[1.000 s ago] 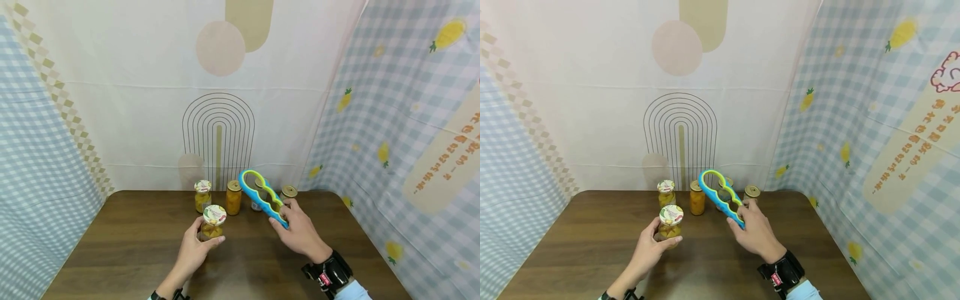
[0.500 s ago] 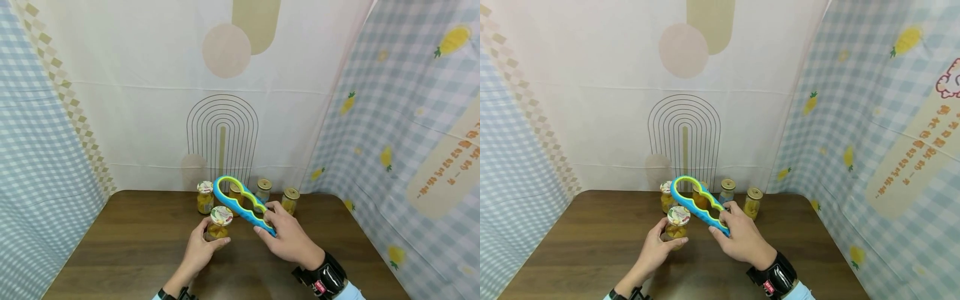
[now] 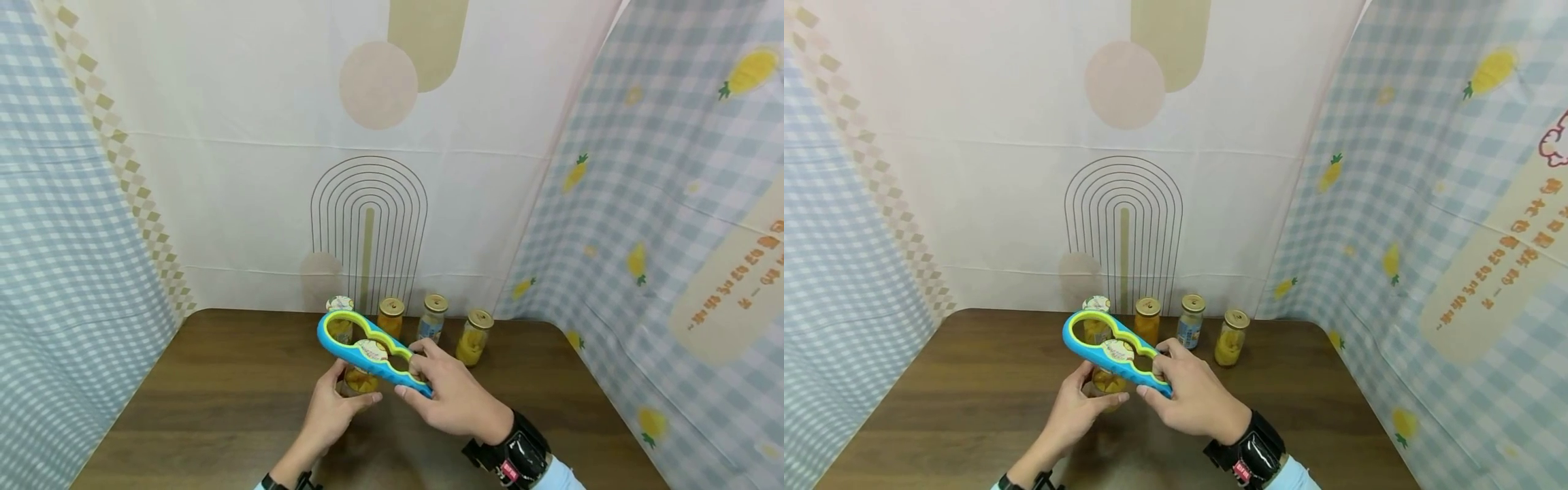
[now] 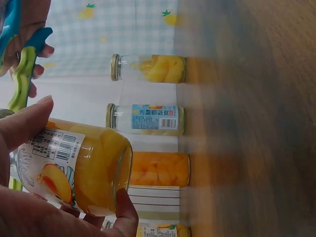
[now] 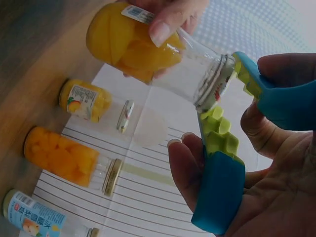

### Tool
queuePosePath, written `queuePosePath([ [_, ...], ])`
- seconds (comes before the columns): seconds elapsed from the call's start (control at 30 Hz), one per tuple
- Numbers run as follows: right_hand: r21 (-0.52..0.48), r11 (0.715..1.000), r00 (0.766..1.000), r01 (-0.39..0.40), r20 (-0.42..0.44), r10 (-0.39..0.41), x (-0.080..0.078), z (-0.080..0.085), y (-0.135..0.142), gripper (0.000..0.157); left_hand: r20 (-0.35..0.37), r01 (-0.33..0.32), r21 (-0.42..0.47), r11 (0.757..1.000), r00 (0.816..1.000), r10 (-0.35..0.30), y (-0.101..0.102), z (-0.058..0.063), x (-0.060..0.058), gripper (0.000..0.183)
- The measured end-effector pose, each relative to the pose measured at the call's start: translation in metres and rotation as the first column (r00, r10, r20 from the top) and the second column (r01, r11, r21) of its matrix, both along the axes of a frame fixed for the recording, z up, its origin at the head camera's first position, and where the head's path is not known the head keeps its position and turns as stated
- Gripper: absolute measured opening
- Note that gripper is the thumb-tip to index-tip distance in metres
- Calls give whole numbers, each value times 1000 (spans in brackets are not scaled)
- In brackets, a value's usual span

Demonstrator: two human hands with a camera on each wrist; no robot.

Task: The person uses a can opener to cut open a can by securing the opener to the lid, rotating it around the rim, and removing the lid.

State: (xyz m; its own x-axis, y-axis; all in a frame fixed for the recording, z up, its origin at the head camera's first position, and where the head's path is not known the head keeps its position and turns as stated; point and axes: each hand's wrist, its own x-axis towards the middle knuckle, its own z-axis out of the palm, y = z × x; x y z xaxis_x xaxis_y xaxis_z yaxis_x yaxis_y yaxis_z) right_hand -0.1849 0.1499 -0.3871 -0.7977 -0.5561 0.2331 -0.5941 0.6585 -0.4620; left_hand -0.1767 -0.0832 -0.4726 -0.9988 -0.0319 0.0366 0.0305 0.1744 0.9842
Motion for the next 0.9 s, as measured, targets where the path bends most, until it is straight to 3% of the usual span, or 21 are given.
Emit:
queuePosePath([
  [0.1,19,1000,1000,1,-8,-1,1,0,-1,27,0,-8,-8,1000,1000,8,1,1,0,72],
  [0.27,62,998,1000,-15,-9,16,2,2,-4,27,3,-32,-25,999,999,33,3,-1,1,68],
  [0.6,165,982,990,-98,-82,112,0,2,-7,31,-11,-42,-33,999,999,42,4,-2,4,70],
  [0.9,207,972,990,-110,-61,125,-1,4,-9,28,-16,-51,-35,998,999,50,2,0,5,70],
])
